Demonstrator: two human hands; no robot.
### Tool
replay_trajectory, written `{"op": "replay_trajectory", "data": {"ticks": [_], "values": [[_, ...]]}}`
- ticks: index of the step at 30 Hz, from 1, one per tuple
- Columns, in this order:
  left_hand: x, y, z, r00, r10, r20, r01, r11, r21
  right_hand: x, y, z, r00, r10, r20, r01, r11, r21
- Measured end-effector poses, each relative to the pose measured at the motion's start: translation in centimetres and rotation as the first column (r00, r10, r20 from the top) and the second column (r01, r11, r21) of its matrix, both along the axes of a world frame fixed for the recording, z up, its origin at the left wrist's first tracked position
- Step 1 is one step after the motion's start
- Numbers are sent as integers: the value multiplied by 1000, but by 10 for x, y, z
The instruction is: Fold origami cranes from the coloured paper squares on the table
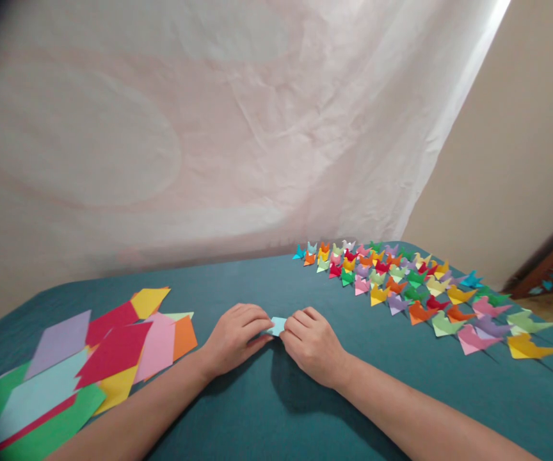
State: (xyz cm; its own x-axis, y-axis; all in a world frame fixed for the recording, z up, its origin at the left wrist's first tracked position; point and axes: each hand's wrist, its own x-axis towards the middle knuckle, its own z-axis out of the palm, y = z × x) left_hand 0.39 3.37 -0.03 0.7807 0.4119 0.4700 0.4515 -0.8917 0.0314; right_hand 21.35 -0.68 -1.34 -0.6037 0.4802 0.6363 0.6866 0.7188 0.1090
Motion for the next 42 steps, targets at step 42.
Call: {"op": "replay_trajectory", "data": {"ticks": [42], "values": [[4, -38, 7, 982, 98, -160, -123, 980, -158, 3, -7, 1, 989, -8, 146, 10, 1000, -8]]}}
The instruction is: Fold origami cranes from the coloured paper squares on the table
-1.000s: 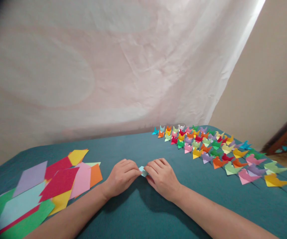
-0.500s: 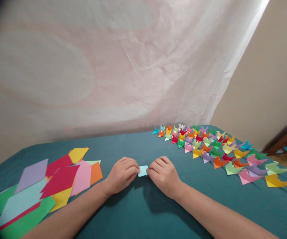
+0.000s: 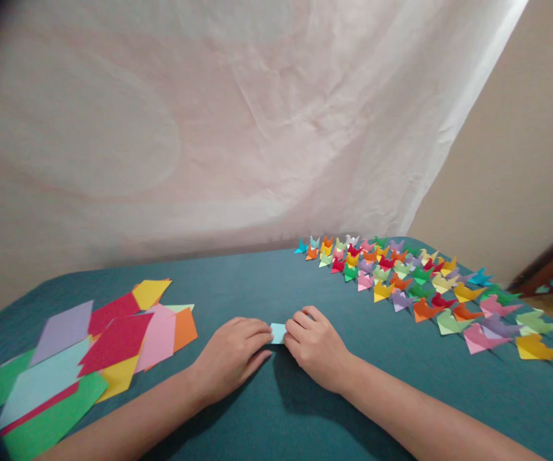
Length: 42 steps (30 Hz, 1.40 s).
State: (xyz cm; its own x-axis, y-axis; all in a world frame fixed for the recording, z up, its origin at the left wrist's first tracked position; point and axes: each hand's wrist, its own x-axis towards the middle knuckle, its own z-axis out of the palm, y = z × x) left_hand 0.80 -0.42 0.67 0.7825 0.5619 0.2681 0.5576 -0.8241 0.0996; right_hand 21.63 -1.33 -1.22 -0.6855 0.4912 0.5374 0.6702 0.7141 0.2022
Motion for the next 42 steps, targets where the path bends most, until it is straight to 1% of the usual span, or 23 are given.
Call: {"op": "replay_trajectory", "data": {"ticks": [4, 6, 10, 12, 16, 20, 23, 29, 31, 33, 35, 38, 40, 42], "values": [[0, -2, -6, 1000, -14, 2, 14, 1000, 5, 0, -4, 0, 999, -40, -27, 36, 990, -134], [-1, -1, -7, 999, -40, -3, 40, 999, 20, 2, -6, 0, 998, -39, -55, 26, 975, -220], [-4, 0, -5, 992, -120, -38, 122, 991, 49, 11, -6, 1, 992, -2, -123, -47, 919, -392], [-8, 1, -3, 988, -146, -52, 147, 989, 28, 15, -3, 0, 987, 12, -162, -85, 890, -448], [-14, 5, 1, 980, -193, -56, 191, 981, -42, 20, 3, -3, 969, 38, -245, -160, 850, -501], [-18, 10, 1, 975, -221, -28, 219, 973, -70, 22, 8, -6, 950, 50, -309, -214, 825, -523], [-20, 13, 1, 973, -231, -31, 227, 970, -81, 21, 8, -5, 939, 30, -344, -228, 801, -553], [-19, 13, 2, 970, -243, -31, 239, 967, -92, 19, 7, 2, 913, -46, -405, -248, 725, -642], [-18, 12, 2, 967, -254, -16, 251, 964, -89, 19, 7, 3, 910, -54, -412, -255, 711, -655], [-17, 11, 2, 966, -258, 1, 258, 962, -86, 19, 8, 3, 910, -51, -411, -256, 712, -654], [-15, 11, 2, 966, -258, 13, 258, 962, -88, 19, 9, 1, 917, -36, -398, -244, 737, -630], [-15, 10, 2, 967, -253, 25, 254, 963, -94, 17, 10, -2, 945, 12, -326, -200, 810, -551], [-15, 10, 3, 967, -253, 34, 255, 962, -98, 16, 10, -5, 968, 53, -245, -168, 863, -477], [-15, 10, 3, 967, -251, 50, 255, 961, -105, 14, 10, -7, 984, 88, -156, -144, 904, -402]]}}
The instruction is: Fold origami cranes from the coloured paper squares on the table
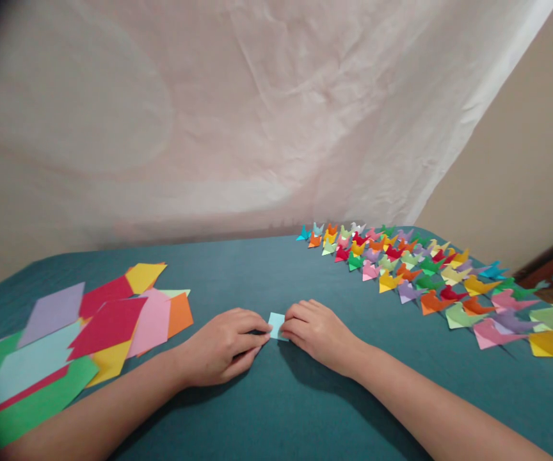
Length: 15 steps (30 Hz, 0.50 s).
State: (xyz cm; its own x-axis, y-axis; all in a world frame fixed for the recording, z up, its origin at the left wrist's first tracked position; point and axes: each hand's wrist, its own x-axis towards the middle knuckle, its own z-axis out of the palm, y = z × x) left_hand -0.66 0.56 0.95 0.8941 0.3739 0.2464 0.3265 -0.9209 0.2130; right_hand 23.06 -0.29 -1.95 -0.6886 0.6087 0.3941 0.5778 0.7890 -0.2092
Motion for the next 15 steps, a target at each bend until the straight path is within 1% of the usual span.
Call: {"op": "replay_trajectory", "data": {"ticks": [2, 4, 6, 9, 15], "values": [[0, 0, 0, 1000, 0, 15, 0, 1000, -14, -1, 0, -2, 998, 11, 60, -15, 998, 68], [0, 1, 0, 1000, 1, 26, 0, 1000, -28, -1, 0, -3, 997, 13, 74, -19, 996, 82], [0, 1, -1, 999, 5, 34, -3, 999, -40, -2, 0, -2, 999, -5, 39, 4, 999, 38], [-1, 1, -2, 999, 16, 44, -14, 998, -57, -5, -1, 0, 998, -46, -48, 42, 996, -74], [-1, 2, -2, 999, 26, 46, -23, 996, -81, -7, -2, 4, 981, -56, -184, 16, 977, -214]]}}
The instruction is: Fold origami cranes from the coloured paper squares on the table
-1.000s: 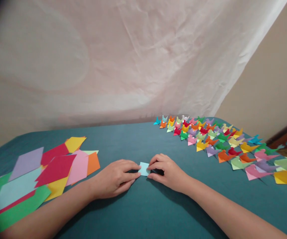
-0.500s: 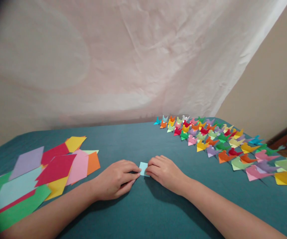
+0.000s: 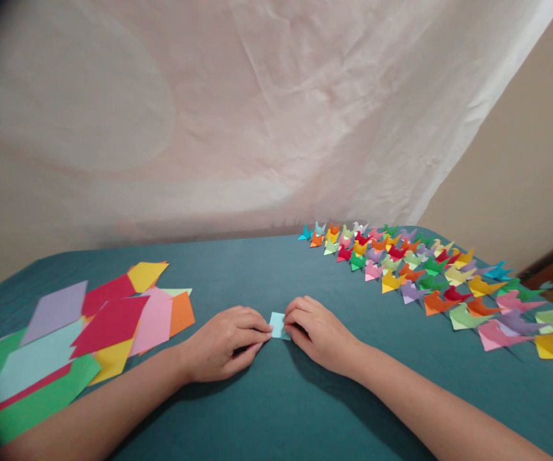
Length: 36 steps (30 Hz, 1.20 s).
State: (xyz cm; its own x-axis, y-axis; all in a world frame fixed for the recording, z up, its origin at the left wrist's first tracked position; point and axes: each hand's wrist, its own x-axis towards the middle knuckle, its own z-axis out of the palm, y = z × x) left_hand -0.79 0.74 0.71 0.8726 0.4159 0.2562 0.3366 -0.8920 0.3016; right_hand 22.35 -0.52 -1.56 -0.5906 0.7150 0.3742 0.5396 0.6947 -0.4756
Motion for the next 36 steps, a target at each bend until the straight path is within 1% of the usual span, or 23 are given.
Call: {"op": "replay_trajectory", "data": {"ticks": [6, 15, 20, 26, 31, 36], "values": [[1, 0, 1, 1000, -6, -5, 6, 1000, 20, 0, 1, -1, 998, -19, -66, 13, 995, -99], [3, -7, 0, 999, -25, -45, 31, 991, 131, -2, 4, -6, 989, -74, -131, 55, 988, -144], [5, -11, -1, 999, -19, -29, 24, 984, 178, -3, 5, -8, 986, -104, -134, 84, 986, -146], [6, -15, -3, 1000, 4, -5, -3, 988, 154, -4, 4, -8, 982, -120, -144, 97, 983, -158], [7, -15, -1, 997, 42, -62, -34, 991, 128, -5, 3, -8, 984, -122, -128, 103, 984, -143], [9, -16, 2, 991, 88, -100, -71, 985, 158, -4, 5, -12, 984, -115, -133, 99, 987, -123]]}}
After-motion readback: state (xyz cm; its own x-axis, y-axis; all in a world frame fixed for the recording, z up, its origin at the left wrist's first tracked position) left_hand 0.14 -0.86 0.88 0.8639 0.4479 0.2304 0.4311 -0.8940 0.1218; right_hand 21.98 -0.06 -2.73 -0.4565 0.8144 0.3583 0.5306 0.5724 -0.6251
